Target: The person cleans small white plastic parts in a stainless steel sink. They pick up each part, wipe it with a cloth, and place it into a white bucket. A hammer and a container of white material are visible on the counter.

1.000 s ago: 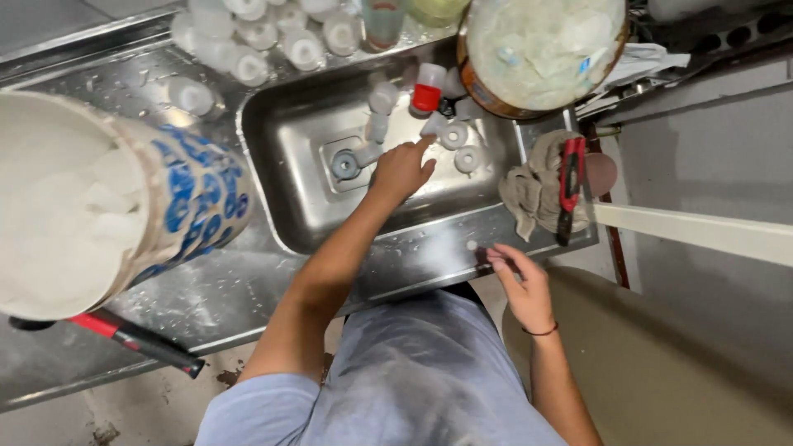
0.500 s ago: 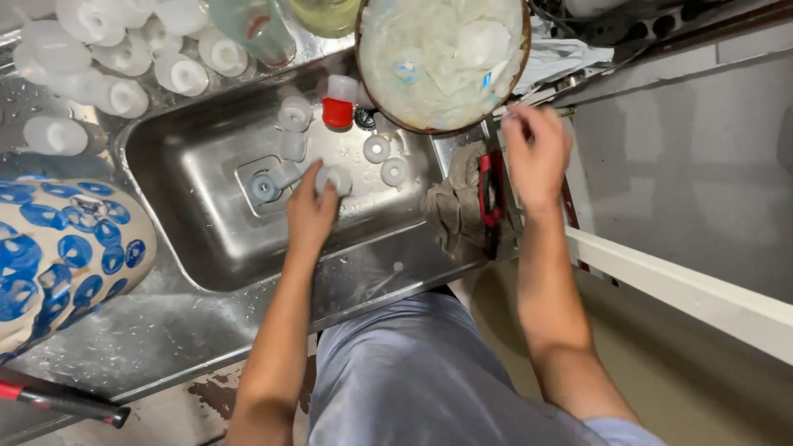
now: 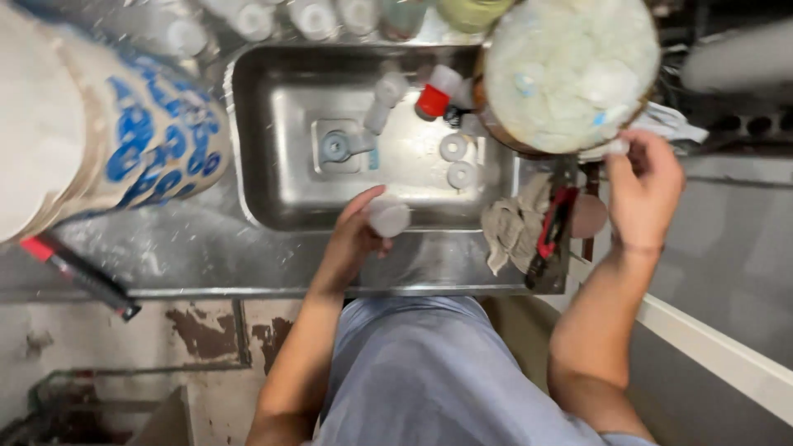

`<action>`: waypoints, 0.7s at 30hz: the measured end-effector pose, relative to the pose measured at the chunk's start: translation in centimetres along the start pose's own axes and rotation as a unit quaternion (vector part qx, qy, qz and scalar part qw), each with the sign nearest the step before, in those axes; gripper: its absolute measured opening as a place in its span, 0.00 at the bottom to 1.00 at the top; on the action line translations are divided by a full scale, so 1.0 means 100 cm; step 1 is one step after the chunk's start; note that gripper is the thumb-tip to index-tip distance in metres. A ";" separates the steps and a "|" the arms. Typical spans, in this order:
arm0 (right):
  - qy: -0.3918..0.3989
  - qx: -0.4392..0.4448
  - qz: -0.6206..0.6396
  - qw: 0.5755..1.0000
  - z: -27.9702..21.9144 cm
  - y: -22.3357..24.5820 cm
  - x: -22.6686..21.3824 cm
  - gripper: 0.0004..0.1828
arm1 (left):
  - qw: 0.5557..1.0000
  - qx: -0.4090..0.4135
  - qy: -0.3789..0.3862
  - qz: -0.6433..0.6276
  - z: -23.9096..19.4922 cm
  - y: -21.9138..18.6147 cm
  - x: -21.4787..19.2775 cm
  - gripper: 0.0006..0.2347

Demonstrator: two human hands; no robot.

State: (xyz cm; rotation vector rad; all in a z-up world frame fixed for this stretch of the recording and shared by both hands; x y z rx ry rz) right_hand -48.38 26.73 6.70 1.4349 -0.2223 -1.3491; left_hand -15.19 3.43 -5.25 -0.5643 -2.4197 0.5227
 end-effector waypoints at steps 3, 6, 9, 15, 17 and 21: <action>0.084 -0.029 0.078 0.993 -0.035 0.068 0.054 0.17 | 0.994 0.066 0.037 -0.080 0.035 0.029 -0.018 0.23; 0.170 -0.072 0.135 0.973 -0.075 0.127 0.127 0.15 | 0.985 0.072 0.055 -0.146 -0.002 -0.008 0.023 0.23; 0.207 -0.064 0.171 0.961 -0.101 0.164 0.174 0.15 | 0.989 0.080 0.041 -0.115 0.005 0.006 0.015 0.20; 0.214 0.084 0.271 0.935 -0.104 0.186 0.204 0.16 | 0.973 0.195 0.106 0.071 -0.017 -0.004 -0.007 0.15; 0.209 0.120 0.293 0.925 -0.109 0.187 0.213 0.18 | 0.961 0.224 0.133 0.092 -0.048 -0.037 -0.002 0.07; 0.231 0.100 0.250 0.935 -0.109 0.199 0.236 0.35 | 0.943 0.257 0.164 0.131 -0.054 -0.047 -0.043 0.03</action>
Point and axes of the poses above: each hand's wrist, its own z-axis towards the middle knuckle, its own x-axis out of the palm, y = z × x, the point moved 9 cm from there along z, towards the middle knuckle, and after that the axes turned 10 degrees about -x, right-handed, at the moved point
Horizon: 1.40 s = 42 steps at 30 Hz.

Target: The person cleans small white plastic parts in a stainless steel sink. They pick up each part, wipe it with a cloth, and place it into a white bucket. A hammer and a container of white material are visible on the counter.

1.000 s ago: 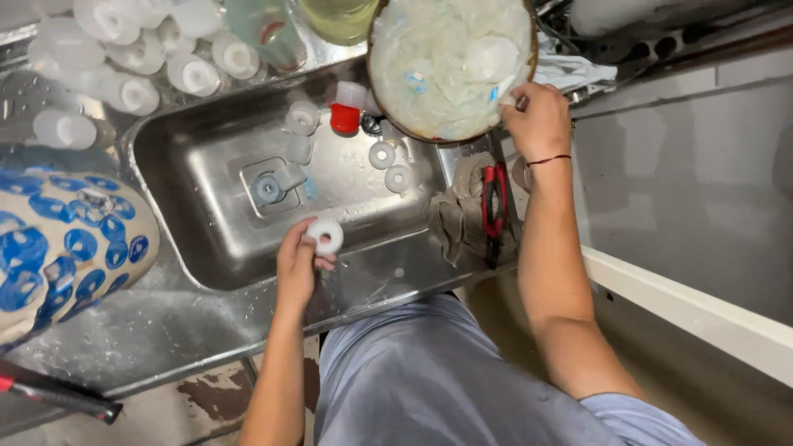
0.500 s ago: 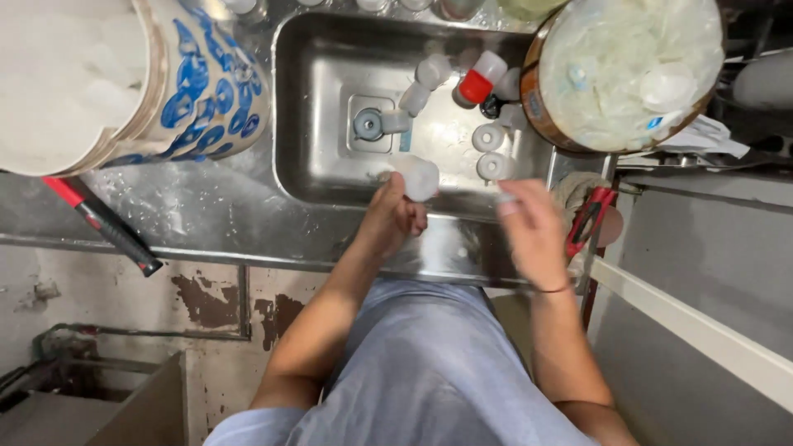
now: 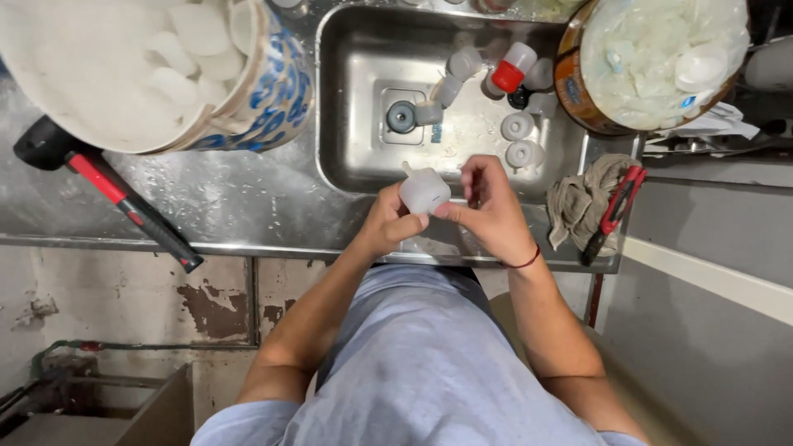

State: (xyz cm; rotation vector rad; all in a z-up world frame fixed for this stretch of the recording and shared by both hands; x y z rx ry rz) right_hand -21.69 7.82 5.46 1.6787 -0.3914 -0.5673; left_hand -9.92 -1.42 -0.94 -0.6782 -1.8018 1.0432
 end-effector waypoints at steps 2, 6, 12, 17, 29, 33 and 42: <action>0.080 -0.075 -0.022 0.994 0.003 0.032 0.025 0.32 | 1.000 -0.008 0.009 -0.004 -0.010 -0.021 0.000 0.05; 0.116 -0.126 -0.023 0.985 -0.010 0.066 0.080 0.27 | 0.999 -0.042 -0.013 0.016 -0.035 -0.007 -0.022 0.17; 0.019 -0.215 -0.143 0.966 -0.018 0.088 0.131 0.14 | 0.995 -0.053 -0.059 0.062 -0.051 -0.005 -0.056 0.32; -0.029 -0.223 -0.122 0.967 -0.015 0.081 0.152 0.17 | 0.991 -0.064 -0.089 0.083 -0.063 -0.044 -0.078 0.31; -0.074 -0.257 -0.117 0.956 -0.014 0.106 0.140 0.21 | 0.972 -0.001 -0.154 0.178 -0.060 -0.097 -0.087 0.24; -0.073 -0.269 -0.117 0.953 -0.012 0.105 0.139 0.19 | 0.975 -0.008 -0.145 0.167 -0.057 -0.089 -0.090 0.24; -0.061 -0.252 -0.082 0.962 -0.011 0.091 0.133 0.21 | 0.979 -0.002 -0.141 0.145 -0.055 -0.091 -0.083 0.23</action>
Point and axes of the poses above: each hand's wrist, its own z-axis towards the middle knuckle, its own x-axis out of the palm, y = z × x, the point moved 9 cm from there along z, towards the middle knuckle, and after that the axes turned 10 degrees about -x, right-handed, at the moved point
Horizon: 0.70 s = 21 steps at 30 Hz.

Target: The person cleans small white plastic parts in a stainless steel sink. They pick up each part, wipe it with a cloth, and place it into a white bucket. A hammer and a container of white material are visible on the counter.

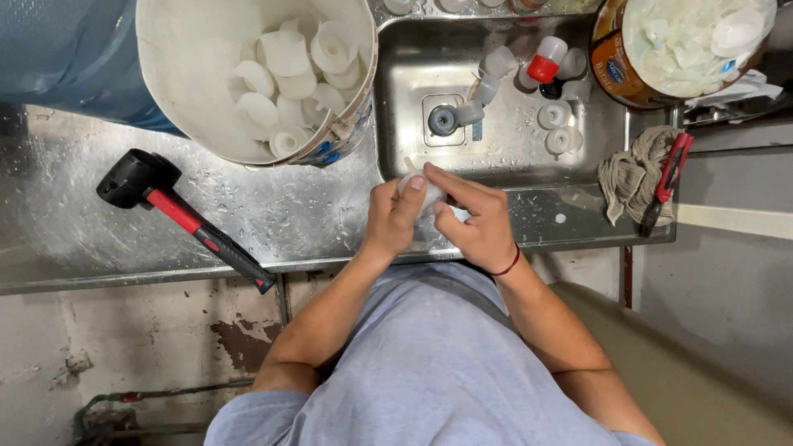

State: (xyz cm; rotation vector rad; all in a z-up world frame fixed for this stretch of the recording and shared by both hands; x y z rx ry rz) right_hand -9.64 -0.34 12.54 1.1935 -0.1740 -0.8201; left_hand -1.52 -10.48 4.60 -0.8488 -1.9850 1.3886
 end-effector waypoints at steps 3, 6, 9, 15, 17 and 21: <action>-0.015 -0.007 0.005 1.000 0.002 0.005 -0.002 0.20 | 1.000 0.007 0.001 0.001 -0.001 -0.001 0.002 0.22; -0.019 -0.007 0.019 1.000 0.003 0.008 -0.006 0.19 | 1.000 0.012 0.010 0.014 -0.002 -0.005 0.004 0.22; -0.021 -0.001 0.031 0.999 0.002 0.006 -0.008 0.19 | 1.000 0.019 0.011 0.013 -0.002 0.001 0.007 0.22; -0.029 0.027 0.065 0.997 -0.004 0.004 -0.015 0.22 | 0.999 0.026 0.016 0.019 0.001 0.002 0.013 0.23; -0.024 0.019 0.057 0.998 -0.001 0.003 -0.017 0.21 | 0.999 0.032 0.015 0.025 -0.002 -0.010 0.014 0.23; -0.028 0.025 0.076 0.996 -0.004 0.001 -0.017 0.20 | 0.998 0.047 0.012 0.036 -0.004 -0.008 0.014 0.23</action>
Point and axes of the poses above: each hand's wrist, its own z-axis towards the middle knuckle, its own x-axis out of the palm, y = z × x, the point moved 9 cm from there along z, towards the middle knuckle, and after that the axes turned 10 degrees about -x, right-handed, at the moved point
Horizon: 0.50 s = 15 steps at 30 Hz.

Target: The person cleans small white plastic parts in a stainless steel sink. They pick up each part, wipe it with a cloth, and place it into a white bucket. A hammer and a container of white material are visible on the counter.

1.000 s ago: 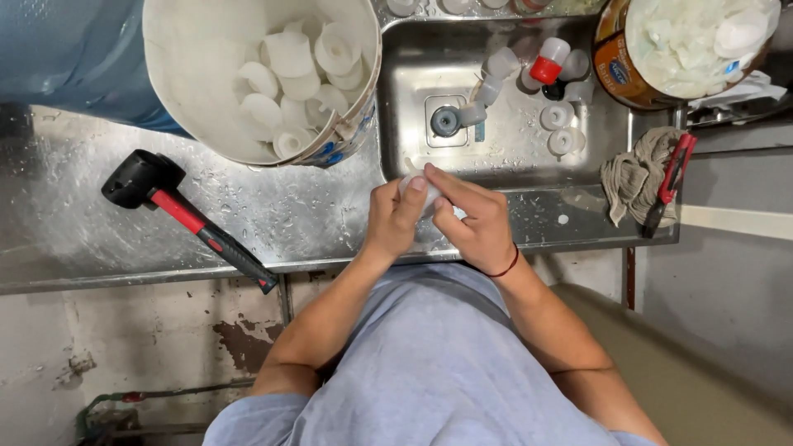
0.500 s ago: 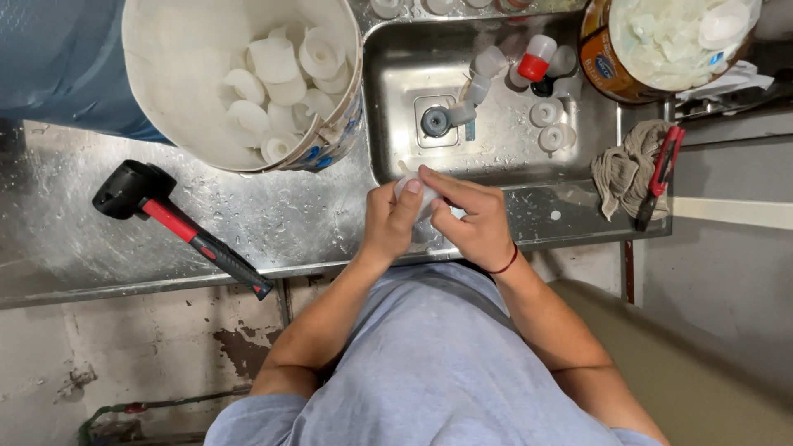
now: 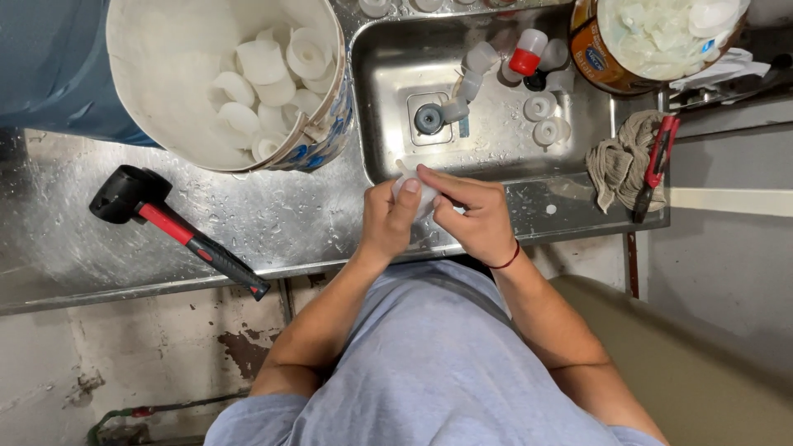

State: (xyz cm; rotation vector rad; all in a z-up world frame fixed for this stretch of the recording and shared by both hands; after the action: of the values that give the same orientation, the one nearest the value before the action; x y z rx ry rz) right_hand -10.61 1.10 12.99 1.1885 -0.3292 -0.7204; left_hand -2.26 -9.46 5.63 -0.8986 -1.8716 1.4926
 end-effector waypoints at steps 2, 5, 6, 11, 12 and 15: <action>0.003 0.002 0.008 1.000 -0.002 0.000 0.000 0.20 | 1.000 -0.003 0.000 -0.003 -0.002 -0.004 0.001 0.23; 0.006 0.008 0.012 1.000 -0.002 0.001 -0.001 0.21 | 1.000 -0.006 -0.003 -0.002 -0.003 -0.007 0.002 0.23; 0.006 0.011 0.009 1.000 -0.002 0.001 -0.001 0.21 | 1.000 -0.005 -0.006 0.002 -0.004 -0.007 0.002 0.22; 0.001 0.007 0.014 1.000 -0.002 0.000 -0.001 0.20 | 1.000 -0.003 -0.004 0.009 -0.005 -0.010 0.000 0.23; 0.001 0.012 0.019 1.000 -0.002 0.000 0.000 0.19 | 1.000 -0.001 -0.005 0.015 -0.005 -0.012 -0.001 0.23; 0.010 0.011 0.021 1.000 -0.002 0.005 0.002 0.21 | 1.000 -0.006 -0.003 0.004 -0.007 -0.008 -0.001 0.23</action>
State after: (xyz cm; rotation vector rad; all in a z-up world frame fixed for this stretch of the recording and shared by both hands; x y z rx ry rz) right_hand -10.13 1.21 13.34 1.2062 -0.3452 -0.6688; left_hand -1.74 -9.26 6.51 -0.9095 -1.8857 1.4928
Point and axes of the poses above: each hand's wrist, its own z-axis towards the middle knuckle, its own x-axis out of the palm, y = z × x, the point moved 9 cm from there along z, towards the middle knuckle, and after that the axes turned 10 degrees about -x, right-handed, at the moved point
